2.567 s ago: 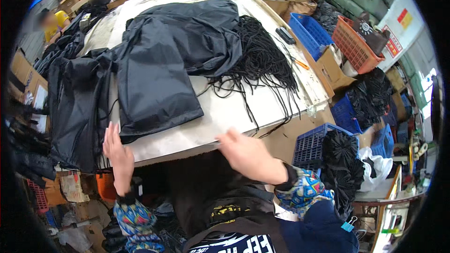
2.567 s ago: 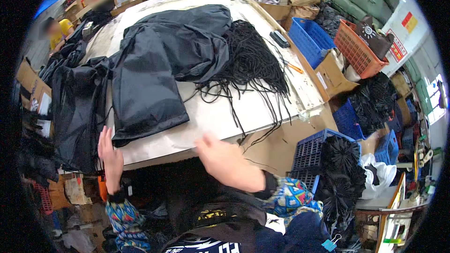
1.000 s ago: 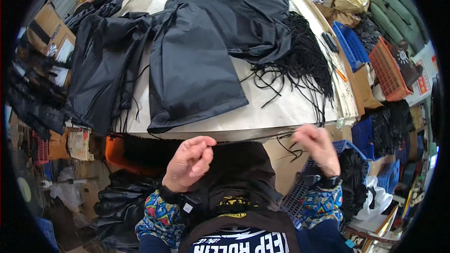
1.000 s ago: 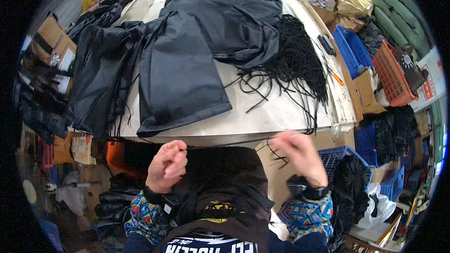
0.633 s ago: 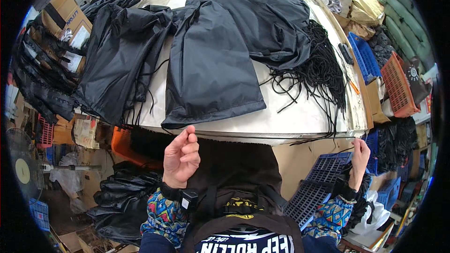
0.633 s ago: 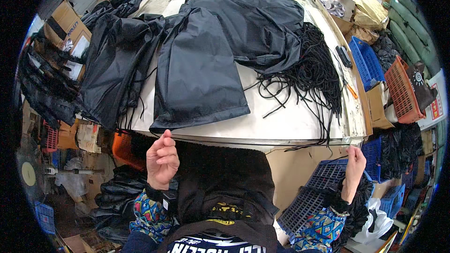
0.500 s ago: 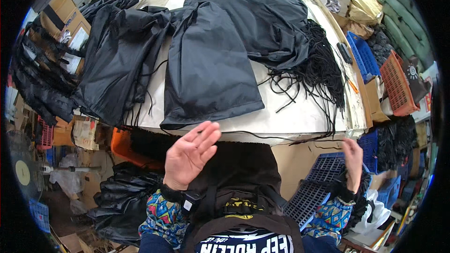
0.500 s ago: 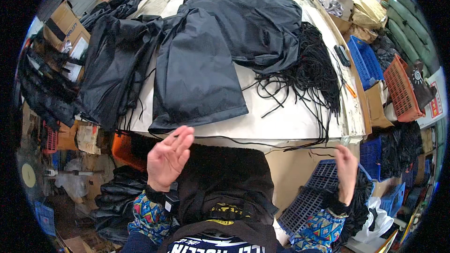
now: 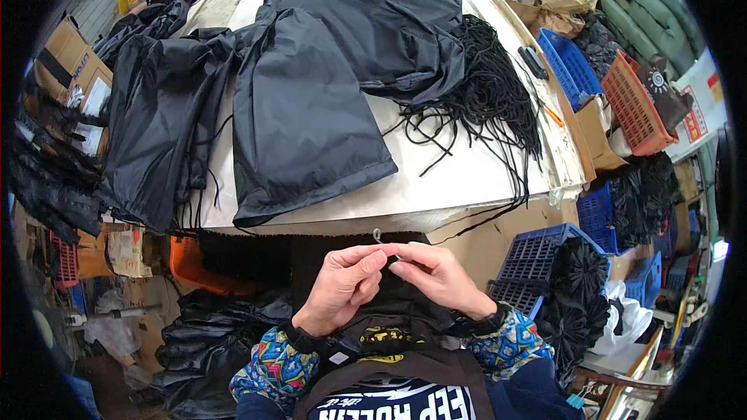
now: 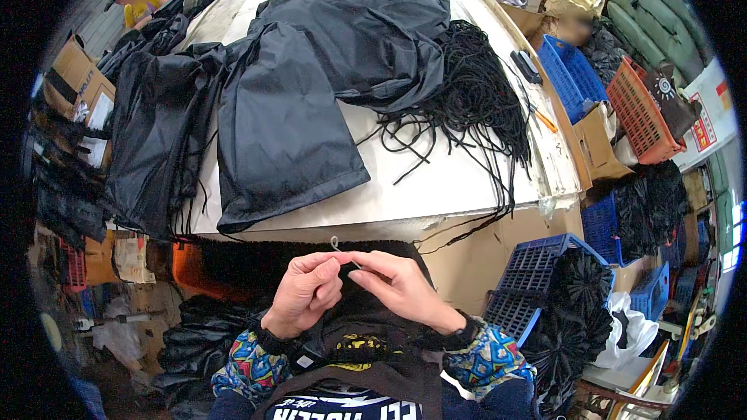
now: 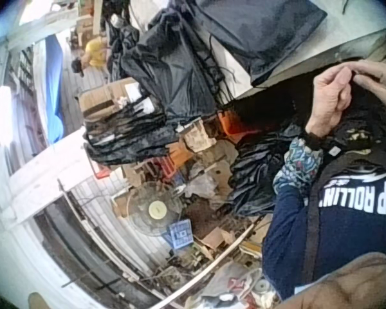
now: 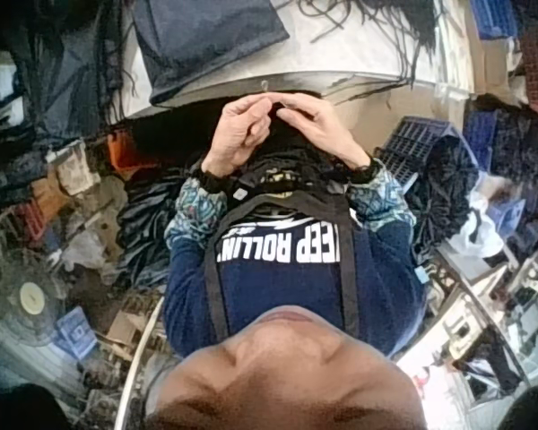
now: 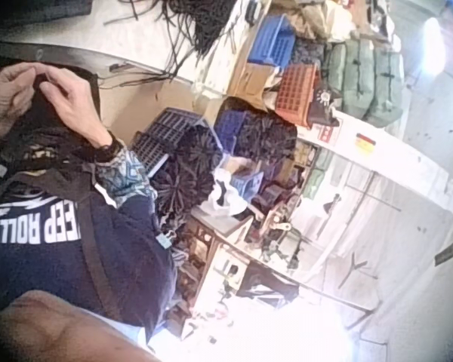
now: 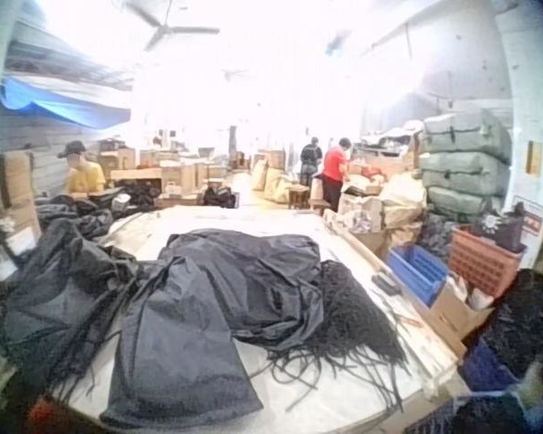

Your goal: Thread a drawstring through the top hem of a black fabric bag using a metal hook tool.

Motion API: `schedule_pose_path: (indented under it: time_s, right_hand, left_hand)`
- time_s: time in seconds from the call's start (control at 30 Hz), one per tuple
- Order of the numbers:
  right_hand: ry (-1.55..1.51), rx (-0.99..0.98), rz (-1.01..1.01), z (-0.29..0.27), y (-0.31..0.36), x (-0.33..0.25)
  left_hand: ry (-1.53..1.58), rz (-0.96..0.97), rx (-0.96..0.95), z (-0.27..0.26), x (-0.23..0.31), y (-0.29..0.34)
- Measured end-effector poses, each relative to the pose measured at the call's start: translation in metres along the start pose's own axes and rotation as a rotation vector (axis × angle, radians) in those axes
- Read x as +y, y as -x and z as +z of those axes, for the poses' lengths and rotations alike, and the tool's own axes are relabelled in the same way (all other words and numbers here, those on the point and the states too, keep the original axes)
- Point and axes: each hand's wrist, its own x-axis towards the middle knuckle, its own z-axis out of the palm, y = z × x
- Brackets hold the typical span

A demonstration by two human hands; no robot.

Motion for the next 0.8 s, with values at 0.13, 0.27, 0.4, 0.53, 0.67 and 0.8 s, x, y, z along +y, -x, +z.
schedule_pose_path:
  time_s: [0.13, 0.27, 0.4, 0.53, 0.67, 0.8]
  right_hand:
    - [-0.180, -0.071, 0.069, 0.011, -0.005, 0.009]
    - [-0.300, -0.038, 0.236, 0.015, -0.007, 0.003]
    - [-0.349, 0.046, 0.197, 0.018, -0.006, 0.006]
    - [-0.064, 0.046, 0.112, 0.005, -0.005, -0.003]
    - [0.047, 0.047, 0.038, -0.003, 0.002, -0.015]
    - [0.070, -0.042, 0.142, -0.008, 0.003, -0.024]
  left_hand:
    - [0.167, 0.011, -0.051, 0.000, 0.002, 0.000]
    - [0.061, 0.091, 0.010, 0.008, 0.001, 0.000]
    - [-0.280, 0.209, 0.151, 0.009, -0.004, 0.000]
    - [-0.510, 0.625, 0.142, -0.001, -0.015, -0.010]
    - [-0.356, 0.474, 0.152, -0.003, -0.008, -0.005]
    - [-0.379, 0.358, 0.203, 0.000, -0.002, -0.001]
